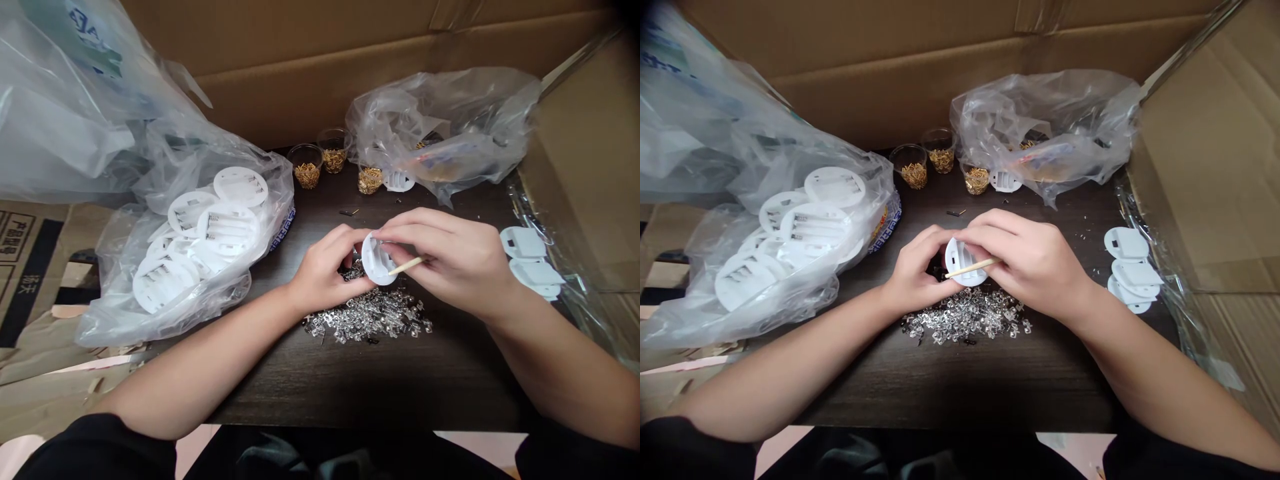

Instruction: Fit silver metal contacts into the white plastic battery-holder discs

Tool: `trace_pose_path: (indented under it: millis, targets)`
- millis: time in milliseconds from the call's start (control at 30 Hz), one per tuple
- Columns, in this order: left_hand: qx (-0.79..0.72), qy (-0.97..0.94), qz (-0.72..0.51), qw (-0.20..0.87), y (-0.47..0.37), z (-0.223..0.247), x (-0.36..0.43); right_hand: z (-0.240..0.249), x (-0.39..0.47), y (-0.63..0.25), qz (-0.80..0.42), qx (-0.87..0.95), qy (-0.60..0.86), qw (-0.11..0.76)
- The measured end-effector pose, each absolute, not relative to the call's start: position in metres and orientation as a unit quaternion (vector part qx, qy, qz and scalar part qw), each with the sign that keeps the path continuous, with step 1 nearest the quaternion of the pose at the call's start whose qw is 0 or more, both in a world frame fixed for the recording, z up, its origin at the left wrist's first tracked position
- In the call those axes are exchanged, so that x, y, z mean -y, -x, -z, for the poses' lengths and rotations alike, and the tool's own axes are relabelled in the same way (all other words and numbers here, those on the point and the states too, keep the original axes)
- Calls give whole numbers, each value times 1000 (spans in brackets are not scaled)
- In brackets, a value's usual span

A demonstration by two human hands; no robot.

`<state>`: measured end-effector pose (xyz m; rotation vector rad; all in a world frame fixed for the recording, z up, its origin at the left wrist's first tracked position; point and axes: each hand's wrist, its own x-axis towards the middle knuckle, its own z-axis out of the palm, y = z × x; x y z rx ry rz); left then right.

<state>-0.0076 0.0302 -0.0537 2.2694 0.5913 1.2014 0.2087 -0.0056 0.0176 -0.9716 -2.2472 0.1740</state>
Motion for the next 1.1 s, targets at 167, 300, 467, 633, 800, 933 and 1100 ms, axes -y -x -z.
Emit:
trace_pose_path:
  millis: [167, 300, 467, 633, 800, 933, 1100]
  targets:
    - [-218, -830, -445, 257, 7, 54, -30, -14, 6, -208, -59, 855, 377, 351]
    - [-215, -829, -445, 263, 7, 55, -30, -13, 8, -207, -36, 858, 376, 347]
    - [-211, -831, -445, 258, 7, 55, -30, -15, 8, -204, -33, 842, 408, 351]
    - [-216, -831, -438, 264, 8, 54, -29, -15, 10, -203, 6, 854, 421, 306]
    - [-221, -835, -429, 264, 8, 55, -28, -13, 14, -202, 92, 866, 413, 267]
    - [-213, -841, -423, 260, 8, 56, -28, -16, 16, -201, 143, 876, 395, 239]
    - [-211, -839, -426, 266, 8, 58, -29, -16, 15, -200, 168, 887, 382, 199]
